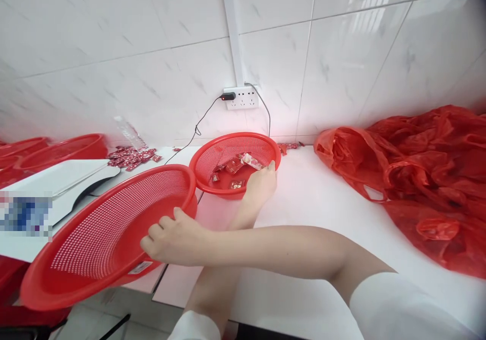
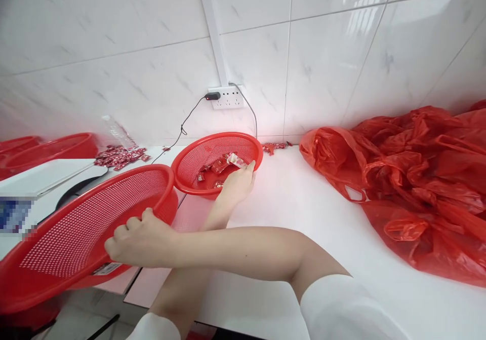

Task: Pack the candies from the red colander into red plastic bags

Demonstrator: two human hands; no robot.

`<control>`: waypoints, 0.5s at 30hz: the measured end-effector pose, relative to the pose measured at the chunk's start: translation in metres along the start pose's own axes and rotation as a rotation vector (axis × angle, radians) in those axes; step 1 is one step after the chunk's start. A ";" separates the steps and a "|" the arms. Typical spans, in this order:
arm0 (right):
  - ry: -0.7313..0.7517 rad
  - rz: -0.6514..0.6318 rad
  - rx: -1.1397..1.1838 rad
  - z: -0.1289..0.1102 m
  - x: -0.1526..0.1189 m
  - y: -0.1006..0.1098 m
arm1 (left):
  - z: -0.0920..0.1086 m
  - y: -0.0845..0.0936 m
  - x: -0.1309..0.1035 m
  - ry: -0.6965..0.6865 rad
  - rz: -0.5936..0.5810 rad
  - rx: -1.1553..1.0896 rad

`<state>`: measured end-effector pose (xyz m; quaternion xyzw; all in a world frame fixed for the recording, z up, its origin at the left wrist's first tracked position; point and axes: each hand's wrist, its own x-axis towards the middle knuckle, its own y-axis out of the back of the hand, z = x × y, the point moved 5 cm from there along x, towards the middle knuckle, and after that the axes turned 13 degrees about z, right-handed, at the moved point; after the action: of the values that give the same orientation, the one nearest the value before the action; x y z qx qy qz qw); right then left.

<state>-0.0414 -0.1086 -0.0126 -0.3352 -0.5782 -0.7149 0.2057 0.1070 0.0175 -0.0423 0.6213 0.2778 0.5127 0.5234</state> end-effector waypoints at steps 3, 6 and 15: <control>-0.075 -0.075 -0.028 0.006 -0.002 -0.016 | 0.001 0.001 0.001 -0.019 -0.020 -0.014; -0.073 -0.080 -0.097 0.009 -0.009 -0.011 | 0.002 0.005 0.001 -0.054 -0.066 -0.064; 0.045 0.096 0.053 0.020 -0.046 0.116 | -0.051 0.051 -0.018 0.104 -0.263 -0.128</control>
<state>0.0743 -0.1221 0.0359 -0.3407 -0.5755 -0.6959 0.2617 0.0439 0.0051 -0.0049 0.5174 0.3504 0.4879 0.6095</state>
